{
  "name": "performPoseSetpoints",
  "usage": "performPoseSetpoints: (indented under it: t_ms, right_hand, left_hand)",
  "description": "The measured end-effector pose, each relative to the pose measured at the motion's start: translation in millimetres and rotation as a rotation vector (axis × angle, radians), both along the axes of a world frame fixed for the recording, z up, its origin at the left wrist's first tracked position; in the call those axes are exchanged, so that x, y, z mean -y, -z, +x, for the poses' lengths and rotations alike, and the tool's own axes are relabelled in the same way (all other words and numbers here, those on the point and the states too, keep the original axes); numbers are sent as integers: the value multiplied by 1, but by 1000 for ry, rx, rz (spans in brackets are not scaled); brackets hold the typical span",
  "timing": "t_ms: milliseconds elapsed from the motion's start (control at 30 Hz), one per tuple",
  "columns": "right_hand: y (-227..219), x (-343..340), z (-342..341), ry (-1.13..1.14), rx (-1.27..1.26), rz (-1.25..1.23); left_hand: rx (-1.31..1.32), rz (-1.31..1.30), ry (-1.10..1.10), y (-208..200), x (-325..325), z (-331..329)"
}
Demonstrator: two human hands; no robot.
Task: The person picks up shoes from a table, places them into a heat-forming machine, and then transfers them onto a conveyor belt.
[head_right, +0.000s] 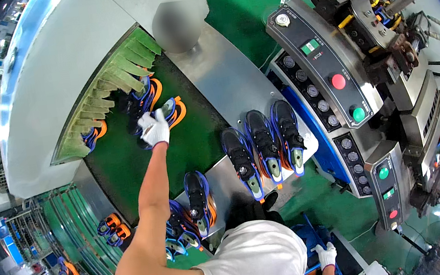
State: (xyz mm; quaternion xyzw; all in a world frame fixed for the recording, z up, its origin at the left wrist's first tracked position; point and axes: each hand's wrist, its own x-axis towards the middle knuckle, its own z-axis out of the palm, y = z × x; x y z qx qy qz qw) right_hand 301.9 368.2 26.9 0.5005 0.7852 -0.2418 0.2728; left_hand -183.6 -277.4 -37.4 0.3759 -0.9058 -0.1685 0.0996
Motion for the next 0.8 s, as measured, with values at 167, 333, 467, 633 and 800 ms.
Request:
performPoseSetpoints:
  t_ms: [167,333,467,633,800]
  right_hand:
    - [-23,29,-19,34,-26,-83]
    - [-46,67,-126,-307,-202,-85]
    - [-92,123,-232,-119,-584,-486]
    - [-161,175,-316,-185,-775,-952]
    - [-210,166,-376,-694,-771,-937]
  left_hand:
    - [-107,67,89,12,26,14]
    - [-116,-178,426,-2,73,39]
    - [-226,210,421,-99,22,55]
    - [-396,655,604,-179,-73,57]
    - [-412,420,1042,-253,-198,53]
